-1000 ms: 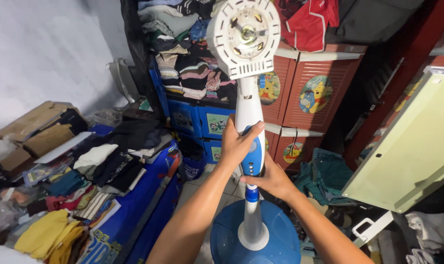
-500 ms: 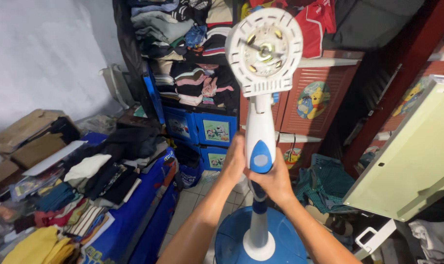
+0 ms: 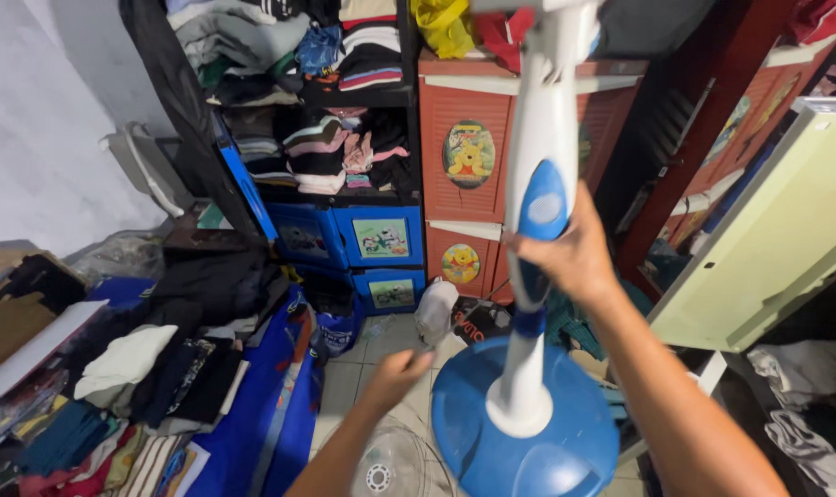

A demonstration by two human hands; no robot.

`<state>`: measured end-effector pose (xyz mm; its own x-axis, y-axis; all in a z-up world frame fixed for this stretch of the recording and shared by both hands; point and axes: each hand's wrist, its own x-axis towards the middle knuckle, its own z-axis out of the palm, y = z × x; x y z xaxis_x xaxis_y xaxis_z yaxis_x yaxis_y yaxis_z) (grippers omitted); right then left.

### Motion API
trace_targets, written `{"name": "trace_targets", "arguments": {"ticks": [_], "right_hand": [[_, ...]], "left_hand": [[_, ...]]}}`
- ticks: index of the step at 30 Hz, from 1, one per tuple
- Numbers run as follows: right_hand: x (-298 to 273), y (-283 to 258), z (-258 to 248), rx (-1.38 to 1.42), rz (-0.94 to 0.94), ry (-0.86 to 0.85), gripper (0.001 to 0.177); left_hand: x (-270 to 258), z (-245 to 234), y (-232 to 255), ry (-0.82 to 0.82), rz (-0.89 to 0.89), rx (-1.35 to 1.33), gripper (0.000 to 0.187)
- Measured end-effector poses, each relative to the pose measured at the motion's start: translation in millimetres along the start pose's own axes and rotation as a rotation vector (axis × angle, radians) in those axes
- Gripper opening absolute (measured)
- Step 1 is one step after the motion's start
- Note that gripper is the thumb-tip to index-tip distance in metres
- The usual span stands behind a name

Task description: The person assembles a standing electric fan by hand. They attach the fan blades to the motor hub, secure them with a green nut, and then install the front and rear wire cages, fastening the front cage with a screw.

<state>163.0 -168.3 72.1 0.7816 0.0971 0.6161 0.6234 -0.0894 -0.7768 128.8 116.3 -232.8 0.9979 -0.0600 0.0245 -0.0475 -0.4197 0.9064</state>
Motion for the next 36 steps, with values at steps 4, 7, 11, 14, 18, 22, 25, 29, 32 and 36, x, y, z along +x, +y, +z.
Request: {"name": "trace_targets", "arguments": {"ticks": [4, 7, 11, 14, 18, 22, 25, 29, 32, 36], "right_hand": [[13.2, 4.3, -20.2, -0.099, -0.037, 0.034, 0.069], [17.0, 14.4, -22.4, -0.087, -0.071, 0.079, 0.066], [8.4, 35.4, -6.3, -0.137, -0.058, 0.026, 0.052], [-16.5, 60.3, 11.9, -0.028, -0.055, -0.057, 0.050], [-51.8, 115.7, 8.4, -0.123, 0.341, -0.193, 0.043], [-67.8, 198.9, 1.7, 0.088, 0.217, -0.397, 0.037], [-83.8, 275.0, -7.1, -0.213, 0.172, -0.418, 0.035], [-118.4, 375.3, -1.9, -0.414, 0.273, -0.445, 0.037], [-147.4, 433.5, 12.9, -0.470, 0.296, -0.480, 0.038], [-191.2, 480.5, 33.3, -0.479, 0.325, -0.517, 0.040]], "left_hand": [[-50.1, -78.2, -55.1, 0.217, -0.186, 0.061, 0.043], [-48.8, -133.4, -32.4, 0.399, 0.025, 0.018, 0.039], [2.3, -183.1, 60.7, 0.378, 0.275, -0.030, 0.035], [45.3, -192.0, 133.3, 0.221, 0.381, -0.126, 0.021], [60.6, -171.5, 168.1, 0.074, 0.359, -0.060, 0.025], [77.1, -131.5, 163.0, 0.029, 0.147, -0.014, 0.026], [78.7, -104.1, 138.7, 0.059, 0.216, 0.113, 0.029], [78.0, -87.0, 108.6, 0.114, 0.282, 0.264, 0.033], [72.1, -79.1, 81.9, 0.113, 0.043, 0.296, 0.032], [71.3, -55.1, 39.6, 0.121, 0.038, 0.332, 0.030]]}}
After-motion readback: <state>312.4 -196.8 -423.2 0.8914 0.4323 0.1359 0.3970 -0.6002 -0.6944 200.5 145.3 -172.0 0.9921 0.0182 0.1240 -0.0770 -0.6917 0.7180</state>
